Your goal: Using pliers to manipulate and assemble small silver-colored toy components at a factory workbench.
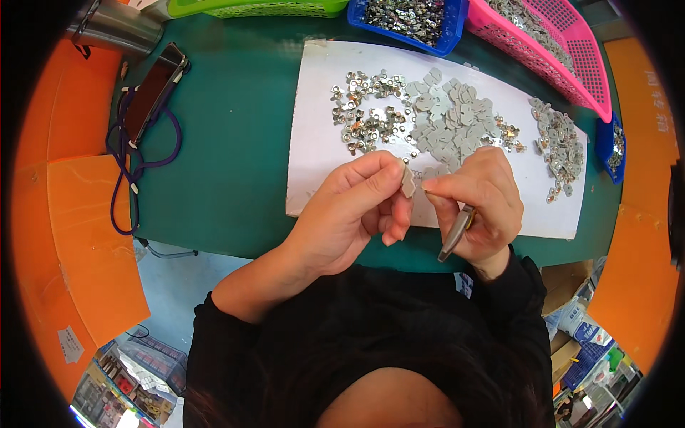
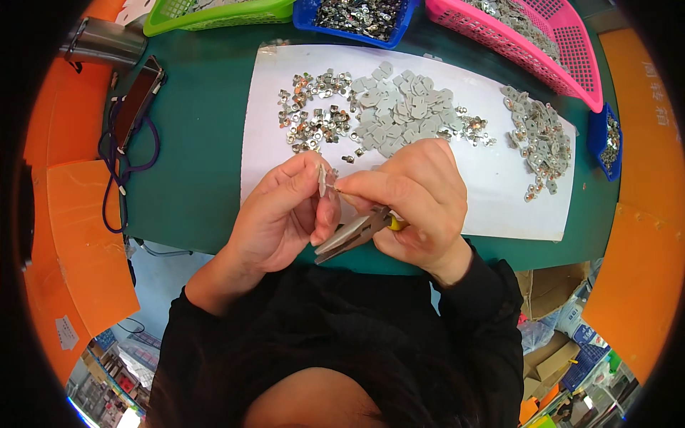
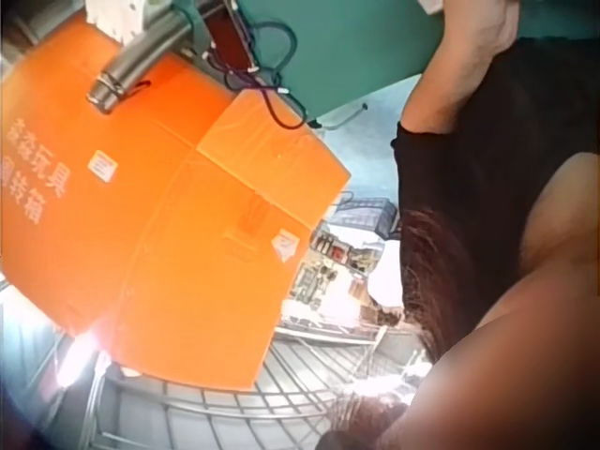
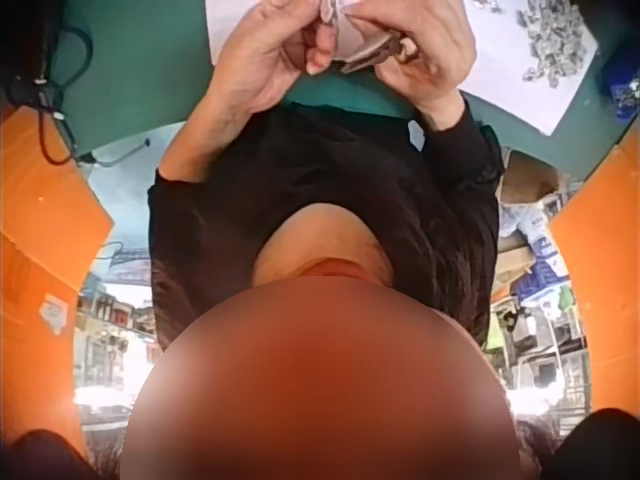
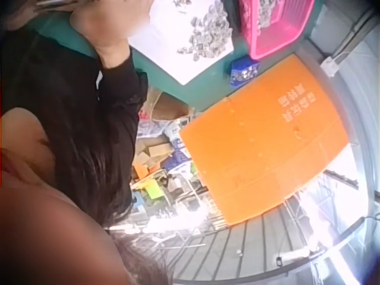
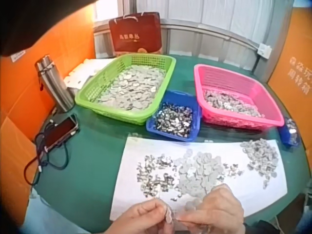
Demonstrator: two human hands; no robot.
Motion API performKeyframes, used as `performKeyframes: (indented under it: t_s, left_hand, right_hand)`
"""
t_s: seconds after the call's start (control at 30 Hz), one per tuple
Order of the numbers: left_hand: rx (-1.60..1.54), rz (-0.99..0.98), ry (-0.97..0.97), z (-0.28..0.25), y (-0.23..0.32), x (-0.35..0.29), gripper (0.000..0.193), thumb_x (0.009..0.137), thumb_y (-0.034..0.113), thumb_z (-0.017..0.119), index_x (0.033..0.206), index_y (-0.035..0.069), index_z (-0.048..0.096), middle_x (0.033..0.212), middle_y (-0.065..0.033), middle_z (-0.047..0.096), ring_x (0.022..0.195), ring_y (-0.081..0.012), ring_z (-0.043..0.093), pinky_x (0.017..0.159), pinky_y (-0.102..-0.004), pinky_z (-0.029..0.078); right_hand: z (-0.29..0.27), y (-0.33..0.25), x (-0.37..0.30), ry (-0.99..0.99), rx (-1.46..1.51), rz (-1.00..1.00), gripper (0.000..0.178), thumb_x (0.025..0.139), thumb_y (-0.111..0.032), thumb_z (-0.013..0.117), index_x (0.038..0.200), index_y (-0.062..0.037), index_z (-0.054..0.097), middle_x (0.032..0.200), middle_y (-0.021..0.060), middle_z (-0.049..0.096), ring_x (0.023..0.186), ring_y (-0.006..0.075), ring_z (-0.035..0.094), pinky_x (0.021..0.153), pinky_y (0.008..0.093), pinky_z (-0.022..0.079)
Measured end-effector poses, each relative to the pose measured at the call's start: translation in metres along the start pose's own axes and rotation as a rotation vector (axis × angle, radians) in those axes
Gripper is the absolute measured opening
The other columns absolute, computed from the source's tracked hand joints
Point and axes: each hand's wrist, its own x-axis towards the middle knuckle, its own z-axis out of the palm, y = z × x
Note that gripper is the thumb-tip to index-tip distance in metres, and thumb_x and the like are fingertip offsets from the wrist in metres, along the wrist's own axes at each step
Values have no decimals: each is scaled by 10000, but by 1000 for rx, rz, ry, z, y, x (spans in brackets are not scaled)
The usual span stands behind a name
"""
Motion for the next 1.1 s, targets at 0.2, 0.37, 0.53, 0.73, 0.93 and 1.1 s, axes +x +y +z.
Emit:
performKeyframes:
  t_s: [0.2, 0.37, 0.53, 0.73, 0.93, 1.1]
  left_hand:
    - [-180, -110, -113, -9, -3, 2, 241, 1039, 283, 481, 921, 86, 555, 740, -37, 614, 613, -133, 570, 559, -242, 445]
    - [-272, -136, -132, -8, -7, 3, 242, 1040, 276, 475, 911, 84, 550, 730, -40, 611, 604, -134, 560, 560, -246, 444]
    - [0, 93, 6, 1, -12, 1, 219, 1037, 240, 499, 967, 48, 578, 795, -51, 641, 651, -128, 595, 596, -243, 483]
    - [741, 724, 124, 2, -16, -1, 83, 951, 45, 618, 984, -22, 653, 860, -74, 679, 732, -138, 661, 646, -252, 528]
    - [1053, 933, 178, 0, -13, 3, 143, 874, -13, 659, 1012, -17, 699, 943, -114, 725, 789, -199, 702, 680, -266, 546]
    - [1243, 984, 120, -5, -5, 0, 184, 846, 11, 678, 1027, -6, 705, 973, -130, 730, 832, -248, 715, 705, -297, 564]
  right_hand:
    - [-3, 2, 3, 2, -57, -73, 334, 546, -70, 777, 872, -123, 729, 682, -17, 552, 624, 193, 506, 588, 317, 352]
    - [-2, 3, 3, 10, -99, -117, 330, 543, -93, 785, 867, -123, 726, 679, -20, 546, 625, 192, 508, 588, 319, 352]
    - [-3, 1, 0, 24, -135, -93, 344, 540, -61, 777, 876, -114, 725, 688, -15, 566, 627, 194, 513, 588, 319, 362]
    - [4, -18, -7, 53, 223, 278, 439, 519, 66, 686, 925, -95, 725, 720, -1, 621, 635, 186, 534, 602, 294, 384]
    - [0, -16, -10, -22, 148, 242, 180, 771, 13, 730, 943, -15, 683, 781, 56, 581, 669, 169, 498, 584, 274, 376]
    - [-8, -12, -5, -57, -19, 7, 287, 706, -20, 765, 986, -50, 705, 764, 49, 568, 666, 213, 501, 611, 333, 387]
